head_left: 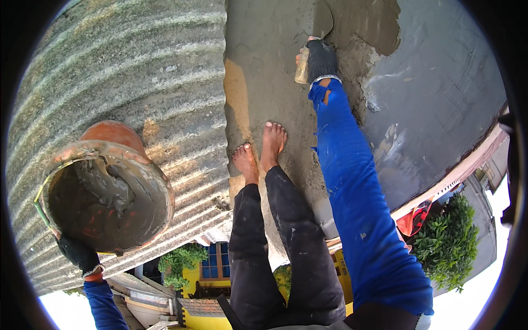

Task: The person scoops wet cement from a bucket with a trowel and spreads it onto a corrugated roof surface. They repeatedly smooth the cement along the roof's edge, working progressively along the seam.

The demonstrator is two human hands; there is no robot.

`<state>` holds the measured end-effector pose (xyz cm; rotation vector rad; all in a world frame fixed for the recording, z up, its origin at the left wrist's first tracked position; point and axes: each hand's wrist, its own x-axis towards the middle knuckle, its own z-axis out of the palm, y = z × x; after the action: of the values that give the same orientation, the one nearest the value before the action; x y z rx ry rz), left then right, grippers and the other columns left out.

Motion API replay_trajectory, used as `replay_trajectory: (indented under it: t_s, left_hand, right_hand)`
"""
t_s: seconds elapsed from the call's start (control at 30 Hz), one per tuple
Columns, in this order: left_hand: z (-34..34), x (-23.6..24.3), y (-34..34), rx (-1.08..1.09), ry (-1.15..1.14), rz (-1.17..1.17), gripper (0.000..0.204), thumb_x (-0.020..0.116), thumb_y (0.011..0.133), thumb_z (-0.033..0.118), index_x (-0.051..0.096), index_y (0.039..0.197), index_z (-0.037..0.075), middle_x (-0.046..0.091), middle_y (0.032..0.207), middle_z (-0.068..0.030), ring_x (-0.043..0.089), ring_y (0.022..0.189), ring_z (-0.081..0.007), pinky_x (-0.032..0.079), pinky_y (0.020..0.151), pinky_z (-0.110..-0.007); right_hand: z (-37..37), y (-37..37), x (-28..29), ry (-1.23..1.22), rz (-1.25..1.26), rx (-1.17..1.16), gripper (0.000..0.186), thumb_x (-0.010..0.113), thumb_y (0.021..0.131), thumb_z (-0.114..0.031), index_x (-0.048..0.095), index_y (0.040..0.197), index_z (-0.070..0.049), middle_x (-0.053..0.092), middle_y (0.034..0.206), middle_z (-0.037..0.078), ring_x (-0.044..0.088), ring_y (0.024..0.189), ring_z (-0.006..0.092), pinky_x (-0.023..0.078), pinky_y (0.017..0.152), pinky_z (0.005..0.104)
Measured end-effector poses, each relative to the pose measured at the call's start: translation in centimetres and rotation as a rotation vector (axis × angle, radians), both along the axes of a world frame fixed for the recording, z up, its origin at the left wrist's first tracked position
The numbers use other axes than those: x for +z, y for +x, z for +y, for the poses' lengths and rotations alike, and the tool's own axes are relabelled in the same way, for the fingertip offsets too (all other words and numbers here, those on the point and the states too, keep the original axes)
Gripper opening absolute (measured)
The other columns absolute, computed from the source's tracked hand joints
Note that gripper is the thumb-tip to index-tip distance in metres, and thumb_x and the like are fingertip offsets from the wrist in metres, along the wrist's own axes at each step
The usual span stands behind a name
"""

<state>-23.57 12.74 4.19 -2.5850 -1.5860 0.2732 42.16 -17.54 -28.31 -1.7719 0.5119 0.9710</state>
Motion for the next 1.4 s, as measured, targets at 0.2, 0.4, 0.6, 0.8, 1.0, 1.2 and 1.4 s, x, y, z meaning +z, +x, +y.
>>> replay_trajectory:
  t_s: [0.2,0.4,0.6,0.8,1.0,1.2,1.4]
  left_hand:
    - [-1.1,-0.3,1.7,0.167,-0.053,-0.132,0.051,0.039,0.101,0.008,0.032,0.149,-0.005,0.045,0.145,-0.0260,0.046,0.133,-0.0355,0.036,0.111,-0.040]
    - [-1.0,-0.3,1.0,0.205,-0.056,-0.090,0.051,0.038,0.101,0.007,0.031,0.150,-0.004,0.045,0.144,-0.0243,0.046,0.132,-0.0332,0.036,0.111,-0.040]
    - [-0.2,0.0,-0.9,0.055,-0.009,-0.001,0.050,0.037,0.101,0.009,0.032,0.150,-0.005,0.047,0.143,-0.0230,0.049,0.129,-0.0316,0.037,0.110,-0.038]
    - [-0.3,0.2,-0.1,0.043,-0.029,0.005,0.051,0.037,0.101,0.010,0.031,0.150,-0.005,0.045,0.144,-0.0235,0.047,0.131,-0.0321,0.036,0.110,-0.038]
    - [-0.8,-0.3,-0.1,0.014,-0.024,0.036,0.051,0.037,0.102,0.011,0.029,0.151,-0.004,0.044,0.144,-0.0256,0.047,0.130,-0.0347,0.036,0.110,-0.039]
    - [-0.5,-0.6,0.6,0.163,-0.036,-0.088,0.050,0.034,0.103,0.012,0.029,0.150,-0.004,0.044,0.144,-0.0262,0.048,0.130,-0.0353,0.036,0.110,-0.040]
    - [-0.2,0.0,-0.4,-0.057,0.035,0.092,0.051,0.037,0.101,0.011,0.031,0.149,-0.006,0.045,0.144,-0.0260,0.048,0.129,-0.0357,0.036,0.110,-0.040]
  right_hand:
    - [-2.0,-3.2,4.7,0.009,-0.136,-0.112,0.029,0.066,0.091,-0.034,0.059,0.097,-0.006,0.065,0.081,0.010,0.065,0.060,0.0231,0.053,0.052,0.0382]
    - [0.4,-3.2,3.8,-0.025,-0.139,0.123,0.028,0.066,0.093,-0.034,0.058,0.095,-0.007,0.063,0.076,0.008,0.064,0.057,0.0205,0.052,0.050,0.0361]
    - [4.1,1.8,-1.8,0.075,-0.073,0.050,0.027,0.060,0.089,-0.031,0.062,0.096,-0.004,0.066,0.074,0.015,0.064,0.057,0.0246,0.052,0.053,0.0408]
    - [2.5,1.2,-0.8,0.036,-0.101,-0.044,0.037,0.059,0.094,-0.040,0.063,0.094,-0.004,0.068,0.078,0.014,0.065,0.061,0.0278,0.053,0.055,0.0444]
    - [-1.0,-3.2,4.2,0.022,-0.288,-0.070,0.019,0.061,0.092,-0.023,0.057,0.092,-0.005,0.063,0.071,0.009,0.062,0.053,0.0210,0.049,0.047,0.0363]
    - [-2.3,-4.9,3.8,-0.077,-0.008,0.159,0.028,0.065,0.092,-0.037,0.060,0.095,-0.009,0.065,0.077,0.007,0.064,0.060,0.0201,0.051,0.052,0.0363]
    - [-0.2,-2.9,-1.4,-0.082,-0.040,0.223,0.036,0.059,0.093,-0.041,0.062,0.090,-0.005,0.064,0.076,0.010,0.064,0.059,0.0219,0.049,0.053,0.0387]
